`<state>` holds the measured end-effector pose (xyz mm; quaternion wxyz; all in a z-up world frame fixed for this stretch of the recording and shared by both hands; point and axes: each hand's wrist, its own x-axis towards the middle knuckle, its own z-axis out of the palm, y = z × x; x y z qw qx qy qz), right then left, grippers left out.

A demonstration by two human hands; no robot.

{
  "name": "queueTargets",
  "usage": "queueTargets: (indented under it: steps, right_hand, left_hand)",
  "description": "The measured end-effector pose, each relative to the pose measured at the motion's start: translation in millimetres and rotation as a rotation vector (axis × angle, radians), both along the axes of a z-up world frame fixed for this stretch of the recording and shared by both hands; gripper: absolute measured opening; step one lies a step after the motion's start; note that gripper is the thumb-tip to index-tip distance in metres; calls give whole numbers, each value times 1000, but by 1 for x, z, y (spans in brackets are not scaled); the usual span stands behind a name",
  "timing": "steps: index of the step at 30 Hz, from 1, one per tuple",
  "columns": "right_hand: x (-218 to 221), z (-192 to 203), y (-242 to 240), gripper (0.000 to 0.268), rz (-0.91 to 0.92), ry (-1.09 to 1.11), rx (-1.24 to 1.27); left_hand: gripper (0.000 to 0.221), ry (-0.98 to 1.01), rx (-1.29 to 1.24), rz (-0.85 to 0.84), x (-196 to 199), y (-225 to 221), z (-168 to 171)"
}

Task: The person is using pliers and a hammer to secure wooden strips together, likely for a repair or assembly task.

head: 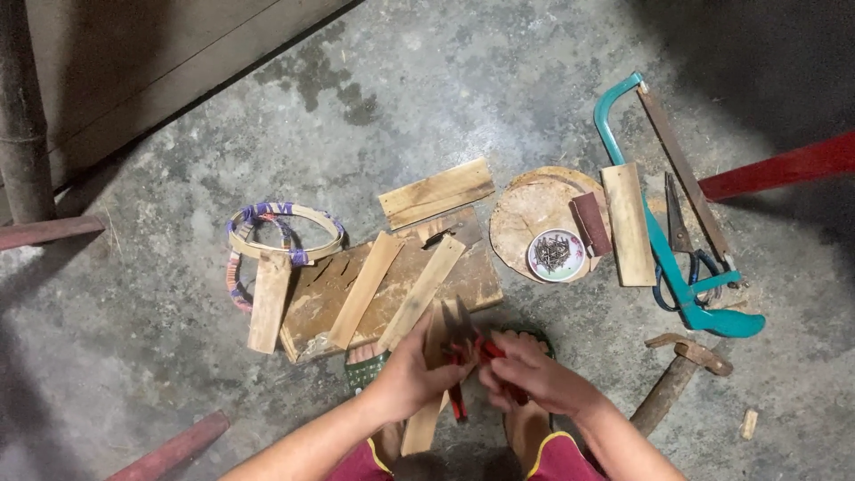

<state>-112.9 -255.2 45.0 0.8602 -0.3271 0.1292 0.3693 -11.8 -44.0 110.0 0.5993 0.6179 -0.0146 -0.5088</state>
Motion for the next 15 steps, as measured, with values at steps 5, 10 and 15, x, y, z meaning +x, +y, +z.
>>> queueTargets:
  steps: [5, 10, 15]
  right_hand:
    - [-20, -12, 0, 24, -124, -246, -125]
    - [-24, 3, -18, 51, -328, -396, -80]
    - [2, 32, 17, 39, 129, -519, -1249]
  left_hand:
    - [47, -68, 48, -110, 1, -1, -9]
    - [14, -84, 175, -11, -1, 5, -12]
    - [33, -28, -53, 78, -6, 4, -16]
